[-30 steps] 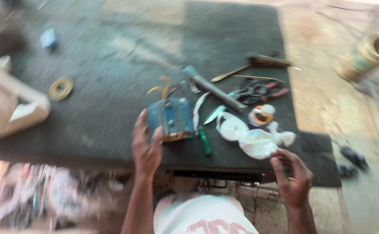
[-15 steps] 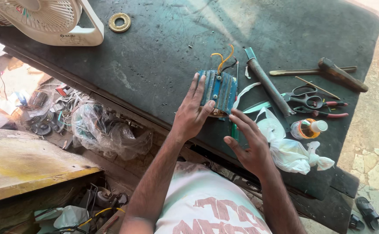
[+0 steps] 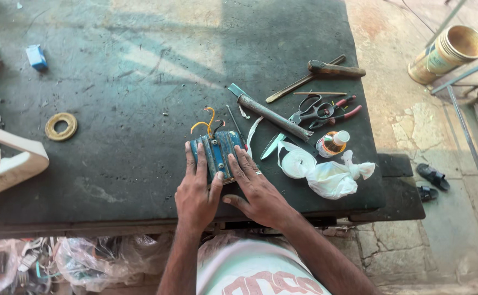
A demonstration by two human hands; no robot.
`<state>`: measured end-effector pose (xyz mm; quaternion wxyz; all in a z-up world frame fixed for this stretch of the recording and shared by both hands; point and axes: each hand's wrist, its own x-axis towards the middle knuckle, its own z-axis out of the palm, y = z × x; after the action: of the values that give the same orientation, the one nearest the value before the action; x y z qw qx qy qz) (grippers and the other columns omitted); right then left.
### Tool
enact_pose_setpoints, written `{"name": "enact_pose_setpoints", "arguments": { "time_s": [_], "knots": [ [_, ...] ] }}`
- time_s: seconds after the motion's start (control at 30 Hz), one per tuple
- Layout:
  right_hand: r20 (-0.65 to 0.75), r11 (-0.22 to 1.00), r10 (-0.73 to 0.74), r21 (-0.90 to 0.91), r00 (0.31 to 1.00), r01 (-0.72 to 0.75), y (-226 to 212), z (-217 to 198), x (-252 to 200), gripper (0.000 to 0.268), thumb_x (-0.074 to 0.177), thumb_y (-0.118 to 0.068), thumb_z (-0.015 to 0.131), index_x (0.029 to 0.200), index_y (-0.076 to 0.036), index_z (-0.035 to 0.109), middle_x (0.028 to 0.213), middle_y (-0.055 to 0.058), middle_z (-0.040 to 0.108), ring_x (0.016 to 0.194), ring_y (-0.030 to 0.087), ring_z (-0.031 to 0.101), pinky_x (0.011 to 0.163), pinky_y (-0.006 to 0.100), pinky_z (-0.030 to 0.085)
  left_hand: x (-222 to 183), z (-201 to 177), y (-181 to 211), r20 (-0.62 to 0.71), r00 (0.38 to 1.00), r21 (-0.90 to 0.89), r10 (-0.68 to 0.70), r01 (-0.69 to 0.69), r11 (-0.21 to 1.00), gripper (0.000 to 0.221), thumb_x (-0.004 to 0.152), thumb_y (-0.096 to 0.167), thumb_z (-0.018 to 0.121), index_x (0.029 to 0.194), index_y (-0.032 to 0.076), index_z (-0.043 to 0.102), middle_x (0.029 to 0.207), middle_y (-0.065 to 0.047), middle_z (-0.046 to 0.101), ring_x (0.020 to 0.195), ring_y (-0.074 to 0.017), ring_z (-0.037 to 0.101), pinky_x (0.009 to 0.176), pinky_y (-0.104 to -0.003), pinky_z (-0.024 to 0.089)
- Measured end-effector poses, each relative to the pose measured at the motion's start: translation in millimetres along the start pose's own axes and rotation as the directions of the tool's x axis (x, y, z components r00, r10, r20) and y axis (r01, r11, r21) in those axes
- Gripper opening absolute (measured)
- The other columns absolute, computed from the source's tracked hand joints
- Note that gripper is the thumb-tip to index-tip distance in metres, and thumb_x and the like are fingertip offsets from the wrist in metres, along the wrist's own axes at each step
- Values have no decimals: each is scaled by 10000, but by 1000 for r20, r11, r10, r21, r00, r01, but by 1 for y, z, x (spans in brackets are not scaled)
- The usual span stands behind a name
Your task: The person pours a yellow liquid from a bottle onto the windings of a blue electric motor stator. They rotate the stator to apply the liquid to different sections and then place it on the workbench.
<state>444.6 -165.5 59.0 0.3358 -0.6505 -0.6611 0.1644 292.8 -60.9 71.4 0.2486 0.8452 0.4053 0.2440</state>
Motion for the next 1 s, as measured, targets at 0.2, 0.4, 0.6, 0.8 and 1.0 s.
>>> {"name": "enact_pose_setpoints", "arguments": {
  "time_s": [0.2, 0.4, 0.6, 0.8, 1.0],
  "knots": [
    [-1, 997, 62, -42, 998, -62, -13, -6, 4, 859, 933, -379, 703, 1597, -10, 302, 1674, 297, 196, 1552, 443, 221, 1231, 491, 269, 0, -5, -3, 27, 1000, 77, 12, -14, 997, 766, 948, 392, 570, 1587, 58, 312, 1635, -317, 268, 1136, -472, 663, 796, -508, 595],
    [-29, 989, 109, -99, 994, -111, -22, -4, 4, 847, 935, -387, 712, 1583, -9, 318, 1633, 317, 268, 1526, 461, 280, 1199, 494, 317, 4, -6, -3, 111, 994, 123, -4, -10, 992, 784, 949, 400, 568, 1585, 32, 293, 1625, -330, 252, 1045, -472, 698, 749, -513, 604],
    [-38, 977, 109, -182, 993, -114, -27, -5, 8, 863, 919, -366, 725, 1566, 18, 302, 1614, 323, 273, 1505, 447, 309, 1191, 478, 347, 5, -7, -4, 131, 991, 103, 15, -28, 994, 794, 969, 427, 553, 1588, 22, 265, 1641, -340, 209, 1114, -485, 666, 770, -517, 602],
    [-22, 969, 154, -193, 988, -155, -28, -5, 12, 871, 883, -312, 731, 1567, -1, 289, 1625, 287, 258, 1495, 430, 305, 1144, 467, 370, 4, -6, -4, 123, 992, 71, -1, -7, 997, 808, 973, 449, 518, 1609, 46, 222, 1650, -343, 183, 1204, -484, 625, 804, -498, 609],
    [-28, 964, 193, -183, 981, -195, -26, 0, 12, 908, 864, -309, 745, 1579, -39, 256, 1651, 232, 223, 1491, 403, 297, 1140, 475, 363, 3, -1, -8, 119, 993, 69, 9, -17, 997, 812, 1003, 478, 479, 1609, 17, 196, 1648, -350, 154, 1347, -489, 509, 862, -478, 599]
  ]
}}
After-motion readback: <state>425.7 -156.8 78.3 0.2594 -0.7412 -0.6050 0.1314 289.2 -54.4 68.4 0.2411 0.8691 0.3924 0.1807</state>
